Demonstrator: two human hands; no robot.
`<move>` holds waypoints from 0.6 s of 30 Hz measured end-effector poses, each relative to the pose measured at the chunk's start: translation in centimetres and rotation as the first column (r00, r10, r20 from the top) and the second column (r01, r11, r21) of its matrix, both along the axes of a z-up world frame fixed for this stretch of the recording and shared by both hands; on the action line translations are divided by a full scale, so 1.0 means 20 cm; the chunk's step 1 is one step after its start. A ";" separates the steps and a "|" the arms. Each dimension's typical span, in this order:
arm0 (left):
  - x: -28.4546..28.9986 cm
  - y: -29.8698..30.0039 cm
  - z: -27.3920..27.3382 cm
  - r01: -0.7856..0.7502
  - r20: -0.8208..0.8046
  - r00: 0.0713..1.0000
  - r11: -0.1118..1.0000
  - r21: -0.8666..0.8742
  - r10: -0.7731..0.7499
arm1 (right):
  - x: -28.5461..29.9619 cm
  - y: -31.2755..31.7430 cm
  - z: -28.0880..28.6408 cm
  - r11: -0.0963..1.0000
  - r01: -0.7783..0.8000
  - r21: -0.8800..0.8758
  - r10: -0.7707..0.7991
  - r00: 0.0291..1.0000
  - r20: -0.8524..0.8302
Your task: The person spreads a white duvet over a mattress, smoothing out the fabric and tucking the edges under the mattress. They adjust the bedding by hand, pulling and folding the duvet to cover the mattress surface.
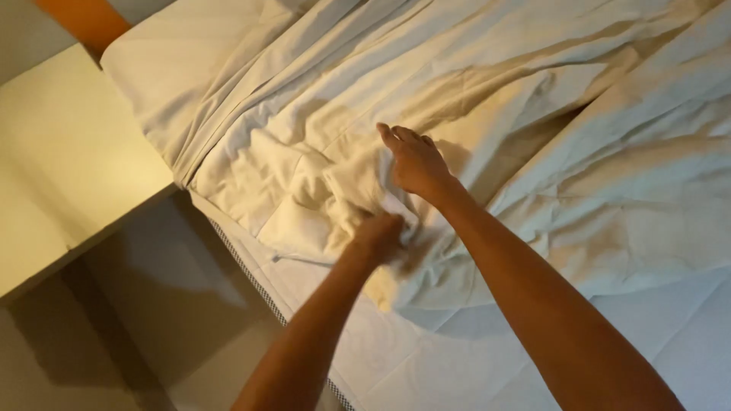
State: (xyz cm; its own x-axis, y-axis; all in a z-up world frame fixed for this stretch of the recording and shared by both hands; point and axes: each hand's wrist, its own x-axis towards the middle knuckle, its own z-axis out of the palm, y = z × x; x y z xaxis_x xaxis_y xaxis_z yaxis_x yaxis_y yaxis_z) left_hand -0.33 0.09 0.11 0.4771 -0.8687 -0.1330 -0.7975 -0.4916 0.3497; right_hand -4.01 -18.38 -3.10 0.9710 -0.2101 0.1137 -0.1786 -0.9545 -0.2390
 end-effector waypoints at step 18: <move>0.25 0.27 -0.43 -0.170 -0.039 0.985 0.985 0.008 0.170 | -0.25 0.08 -0.15 0.972 0.097 0.216 0.047 0.813 -0.580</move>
State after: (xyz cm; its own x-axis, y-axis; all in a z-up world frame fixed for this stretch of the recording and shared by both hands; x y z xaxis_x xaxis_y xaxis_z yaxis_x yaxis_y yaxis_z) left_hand 4.66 5.46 -8.58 0.6125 -0.7745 -0.1580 -0.6878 -0.6207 0.3765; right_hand -8.94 -16.86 -6.03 0.8346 -0.1844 -0.5191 -0.3750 -0.8805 -0.2900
